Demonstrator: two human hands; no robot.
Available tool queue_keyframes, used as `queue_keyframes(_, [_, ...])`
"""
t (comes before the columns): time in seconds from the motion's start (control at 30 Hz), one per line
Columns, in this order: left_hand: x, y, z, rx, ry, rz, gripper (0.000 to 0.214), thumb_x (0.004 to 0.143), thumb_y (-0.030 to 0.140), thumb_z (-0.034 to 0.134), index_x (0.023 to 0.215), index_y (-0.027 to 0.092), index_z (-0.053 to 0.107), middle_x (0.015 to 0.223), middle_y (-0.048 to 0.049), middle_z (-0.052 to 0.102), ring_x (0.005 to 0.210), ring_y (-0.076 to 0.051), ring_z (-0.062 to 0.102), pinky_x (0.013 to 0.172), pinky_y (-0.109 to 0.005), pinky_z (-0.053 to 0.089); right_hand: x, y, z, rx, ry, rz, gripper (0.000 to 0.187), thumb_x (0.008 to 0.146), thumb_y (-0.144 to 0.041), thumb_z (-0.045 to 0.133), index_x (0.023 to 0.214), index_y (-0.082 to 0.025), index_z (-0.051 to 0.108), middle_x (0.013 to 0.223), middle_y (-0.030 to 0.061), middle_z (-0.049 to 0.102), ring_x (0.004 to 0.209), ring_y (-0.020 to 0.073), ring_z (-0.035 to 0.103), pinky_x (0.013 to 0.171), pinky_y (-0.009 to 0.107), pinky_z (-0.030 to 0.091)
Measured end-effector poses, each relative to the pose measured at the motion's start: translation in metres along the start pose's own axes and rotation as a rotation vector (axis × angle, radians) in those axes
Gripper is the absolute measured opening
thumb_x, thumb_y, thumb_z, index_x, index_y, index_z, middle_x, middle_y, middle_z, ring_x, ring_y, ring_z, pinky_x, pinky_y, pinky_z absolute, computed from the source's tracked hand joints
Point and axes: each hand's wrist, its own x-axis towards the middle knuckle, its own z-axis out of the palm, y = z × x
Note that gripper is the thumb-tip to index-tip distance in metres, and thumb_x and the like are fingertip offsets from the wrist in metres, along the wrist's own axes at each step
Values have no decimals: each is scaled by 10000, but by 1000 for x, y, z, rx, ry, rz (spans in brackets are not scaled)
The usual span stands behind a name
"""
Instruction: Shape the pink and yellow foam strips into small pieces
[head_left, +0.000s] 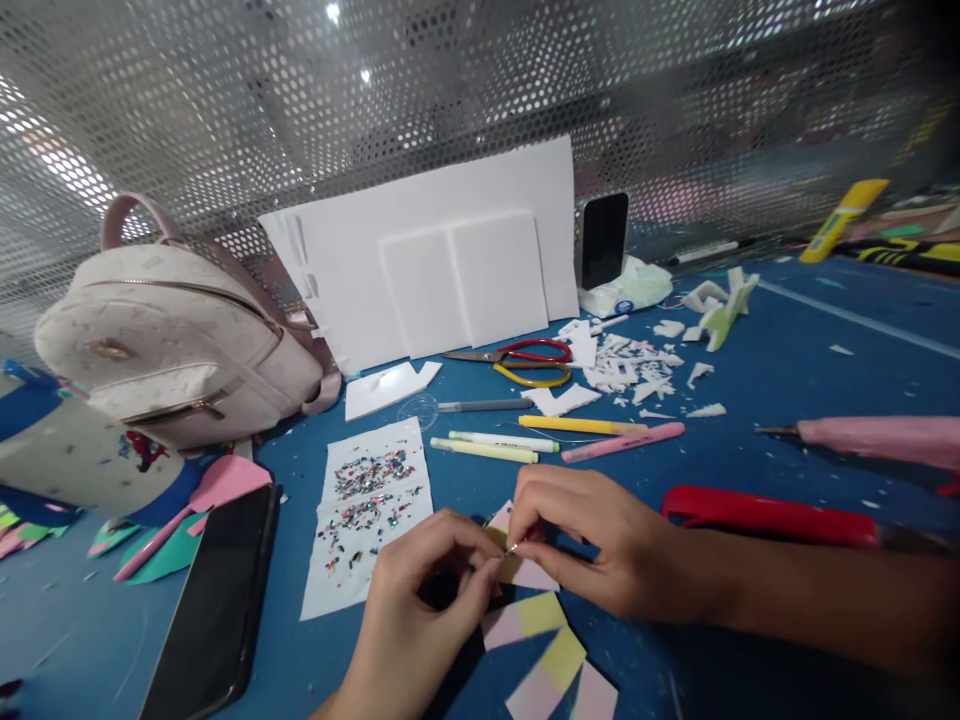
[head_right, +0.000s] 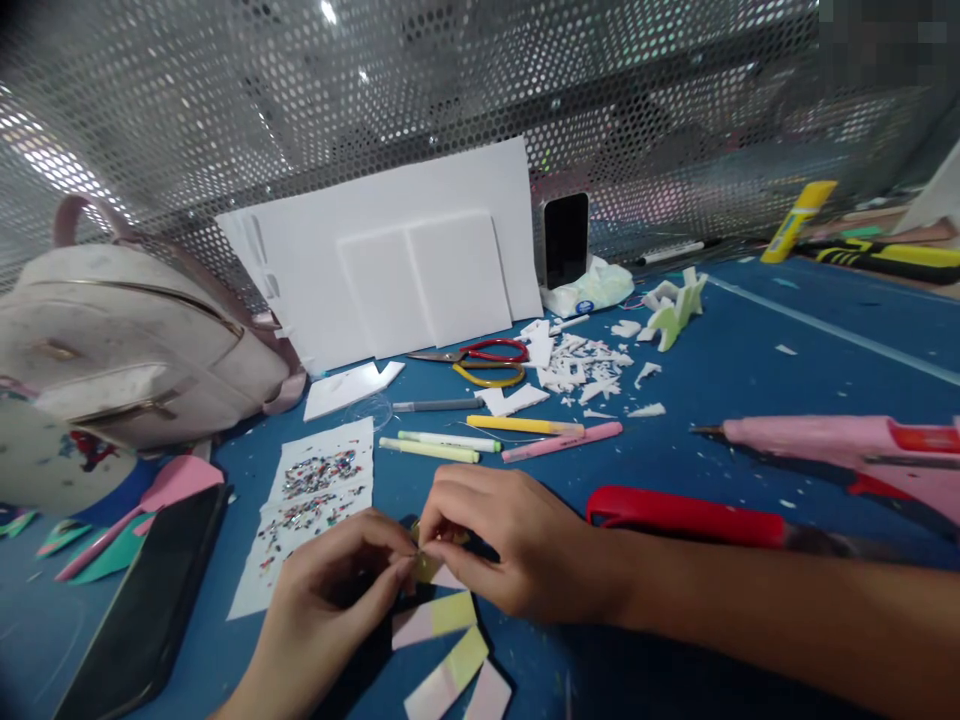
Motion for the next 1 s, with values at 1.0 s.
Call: queue_keyframes(1.0, [1, -3, 0, -26, -9, 23, 122, 887, 149, 571, 799, 177, 651, 730, -26, 667, 626, -129, 625, 557, -215, 477, -2, 1, 1, 5, 31, 46, 74, 927, -94, 525, 902, -157, 556, 836, 28, 567, 756, 133, 496, 676, 245, 381])
